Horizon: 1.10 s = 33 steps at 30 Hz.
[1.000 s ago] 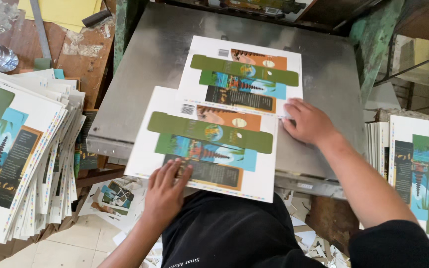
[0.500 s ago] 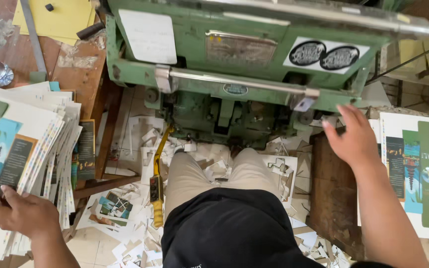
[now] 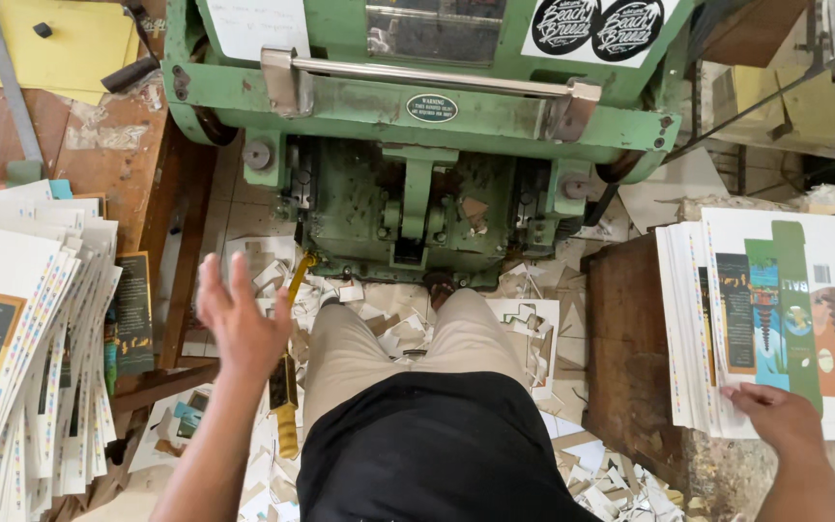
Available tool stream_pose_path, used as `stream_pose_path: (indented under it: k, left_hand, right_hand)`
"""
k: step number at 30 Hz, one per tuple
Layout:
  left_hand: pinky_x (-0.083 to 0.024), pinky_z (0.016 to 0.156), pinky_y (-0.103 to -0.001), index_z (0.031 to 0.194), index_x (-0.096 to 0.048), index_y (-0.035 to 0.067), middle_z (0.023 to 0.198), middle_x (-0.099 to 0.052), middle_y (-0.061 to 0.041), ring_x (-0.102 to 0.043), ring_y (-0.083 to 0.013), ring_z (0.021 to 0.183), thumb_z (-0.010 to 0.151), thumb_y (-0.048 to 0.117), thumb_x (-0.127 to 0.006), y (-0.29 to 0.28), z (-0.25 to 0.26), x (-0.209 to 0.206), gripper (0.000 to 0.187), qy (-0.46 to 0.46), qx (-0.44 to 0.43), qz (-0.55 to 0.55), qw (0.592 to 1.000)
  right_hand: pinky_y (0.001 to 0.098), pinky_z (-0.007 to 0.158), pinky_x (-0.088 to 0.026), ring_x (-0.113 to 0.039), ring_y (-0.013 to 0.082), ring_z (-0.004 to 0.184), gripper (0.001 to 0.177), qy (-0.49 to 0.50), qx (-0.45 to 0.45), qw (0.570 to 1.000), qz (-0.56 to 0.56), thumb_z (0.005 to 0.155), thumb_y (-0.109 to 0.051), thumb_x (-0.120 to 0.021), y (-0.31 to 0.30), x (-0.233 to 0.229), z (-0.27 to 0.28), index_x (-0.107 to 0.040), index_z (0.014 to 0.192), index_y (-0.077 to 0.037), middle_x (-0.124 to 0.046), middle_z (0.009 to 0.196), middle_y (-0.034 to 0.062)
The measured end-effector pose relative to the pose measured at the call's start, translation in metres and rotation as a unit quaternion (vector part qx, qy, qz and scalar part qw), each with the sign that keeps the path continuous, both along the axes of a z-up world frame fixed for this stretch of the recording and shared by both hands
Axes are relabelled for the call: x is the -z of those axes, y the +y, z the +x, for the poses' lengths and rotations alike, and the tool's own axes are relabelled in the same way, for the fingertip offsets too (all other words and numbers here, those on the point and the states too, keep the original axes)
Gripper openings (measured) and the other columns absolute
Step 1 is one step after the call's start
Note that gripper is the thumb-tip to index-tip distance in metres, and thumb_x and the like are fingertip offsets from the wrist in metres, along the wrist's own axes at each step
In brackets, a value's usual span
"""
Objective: The person repeatedly places printed paper sheets onto a paper cutter, aligns them, and uses the cutter's lever to trim the edges. They then remove the cut sheets and place them into a stack on the right side of the workspace.
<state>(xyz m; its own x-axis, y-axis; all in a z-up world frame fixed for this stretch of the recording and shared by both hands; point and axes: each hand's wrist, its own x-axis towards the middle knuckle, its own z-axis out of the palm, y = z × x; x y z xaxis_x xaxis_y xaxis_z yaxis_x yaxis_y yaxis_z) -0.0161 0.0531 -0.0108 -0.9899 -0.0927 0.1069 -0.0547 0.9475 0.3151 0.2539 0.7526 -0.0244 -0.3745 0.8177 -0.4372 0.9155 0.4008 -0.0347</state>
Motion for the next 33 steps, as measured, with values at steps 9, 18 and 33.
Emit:
stream_pose_path:
  k: [9, 18, 33]
  left_hand:
    - [-0.035, 0.117, -0.062, 0.154, -0.04, 0.005, 0.163, -0.021, -0.027, -0.029, -0.0432, 0.151, 0.098, 0.029, -0.066, 0.123, -0.014, -0.032, 0.067, 0.15, 0.284, 0.126, 0.939]
    - [-0.053, 0.099, -0.054, 0.134, -0.053, 0.0, 0.131, -0.06, -0.023, -0.062, -0.0398, 0.118, 0.103, 0.028, -0.058, 0.172, -0.102, -0.106, 0.042, 0.21, 0.363, 0.178, 0.89]
    - [-0.043, 0.107, -0.049, 0.133, -0.068, 0.02, 0.136, -0.06, -0.017, -0.057, -0.0378, 0.129, 0.091, 0.032, -0.062, 0.036, 0.088, -0.005, 0.044, 0.151, 0.305, -0.011, 0.94]
  right_hand:
    - [0.0666, 0.088, -0.05, -0.061, 0.0587, 0.109, 0.058, 0.004, -0.022, 0.999, 0.031, 0.123, -0.038, -0.02, 0.016, 0.033, 0.028, -0.059, 0.147, -0.001, -0.068, 0.122, 0.0382]
    - [0.0294, 0.053, -0.021, -0.026, 0.0152, 0.061, 0.059, 0.335, -0.215, 0.866, 0.302, 0.128, -0.038, -0.011, -0.042, -0.027, -0.045, -0.04, 0.088, -0.007, -0.034, 0.075, 0.0039]
    - [0.0442, 0.101, -0.056, -0.069, 0.0343, 0.123, 0.033, 0.383, -0.656, 0.647, 0.067, 0.102, -0.029, -0.061, -0.222, 0.018, -0.305, -0.073, 0.121, -0.005, -0.075, 0.126, 0.0158]
